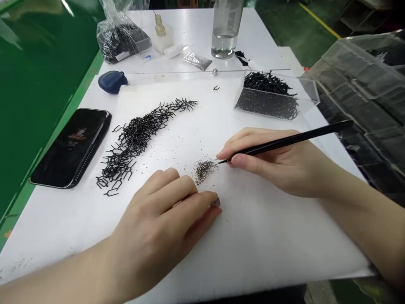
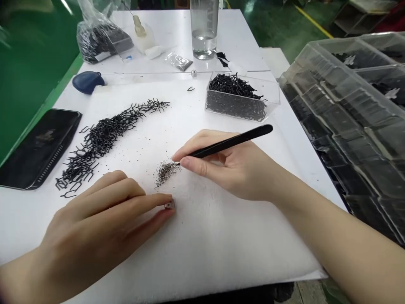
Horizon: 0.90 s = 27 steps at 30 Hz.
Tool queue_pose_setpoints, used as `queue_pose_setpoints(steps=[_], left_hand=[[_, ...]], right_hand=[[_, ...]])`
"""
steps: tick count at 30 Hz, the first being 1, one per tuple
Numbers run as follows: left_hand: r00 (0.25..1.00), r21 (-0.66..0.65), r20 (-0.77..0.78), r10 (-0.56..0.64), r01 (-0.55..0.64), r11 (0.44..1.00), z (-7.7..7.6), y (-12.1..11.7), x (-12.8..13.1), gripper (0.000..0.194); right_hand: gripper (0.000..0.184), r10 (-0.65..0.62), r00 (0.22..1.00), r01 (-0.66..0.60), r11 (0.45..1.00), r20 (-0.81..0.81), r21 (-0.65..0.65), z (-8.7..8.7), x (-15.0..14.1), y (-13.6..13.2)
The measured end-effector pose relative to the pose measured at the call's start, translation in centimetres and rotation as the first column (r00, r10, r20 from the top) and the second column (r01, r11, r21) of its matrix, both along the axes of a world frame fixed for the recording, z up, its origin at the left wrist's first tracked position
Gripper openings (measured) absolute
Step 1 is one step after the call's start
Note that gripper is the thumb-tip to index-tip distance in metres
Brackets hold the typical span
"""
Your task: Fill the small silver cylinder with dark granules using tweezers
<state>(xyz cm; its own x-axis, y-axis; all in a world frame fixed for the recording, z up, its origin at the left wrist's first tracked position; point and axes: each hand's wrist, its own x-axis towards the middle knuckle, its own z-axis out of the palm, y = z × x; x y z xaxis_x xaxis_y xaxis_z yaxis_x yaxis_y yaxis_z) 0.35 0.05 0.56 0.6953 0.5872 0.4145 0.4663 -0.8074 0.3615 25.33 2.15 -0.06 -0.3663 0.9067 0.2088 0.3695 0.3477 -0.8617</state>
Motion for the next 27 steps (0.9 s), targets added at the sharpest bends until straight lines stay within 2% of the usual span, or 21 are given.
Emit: queue_pose_setpoints(steps=[9,16,27], left_hand=[[0.999,-0.077,0.025,0.035,-0.033,0.996,-0.43,0.03,-0.22,0.004],[0.999,-0.123,-0.021,0.047,-0.049,0.991,-0.11,-0.06,-0.22,0.008],[0.999,-0.124,-0.001,0.044,-0.044,0.991,-0.11,0.06,-0.14,0.008]], right_hand=[[0.007,-0.060,0.996,0.059,0.998,0.065,0.004,0.42,-0.44,-0.40],[0.016,-0.069,0.997,0.070,0.997,0.036,-0.017,0.44,-0.67,-0.56],[0.014,-0.081,0.994,0.081,0.997,0.071,-0.004,0.54,-0.53,-0.52]])
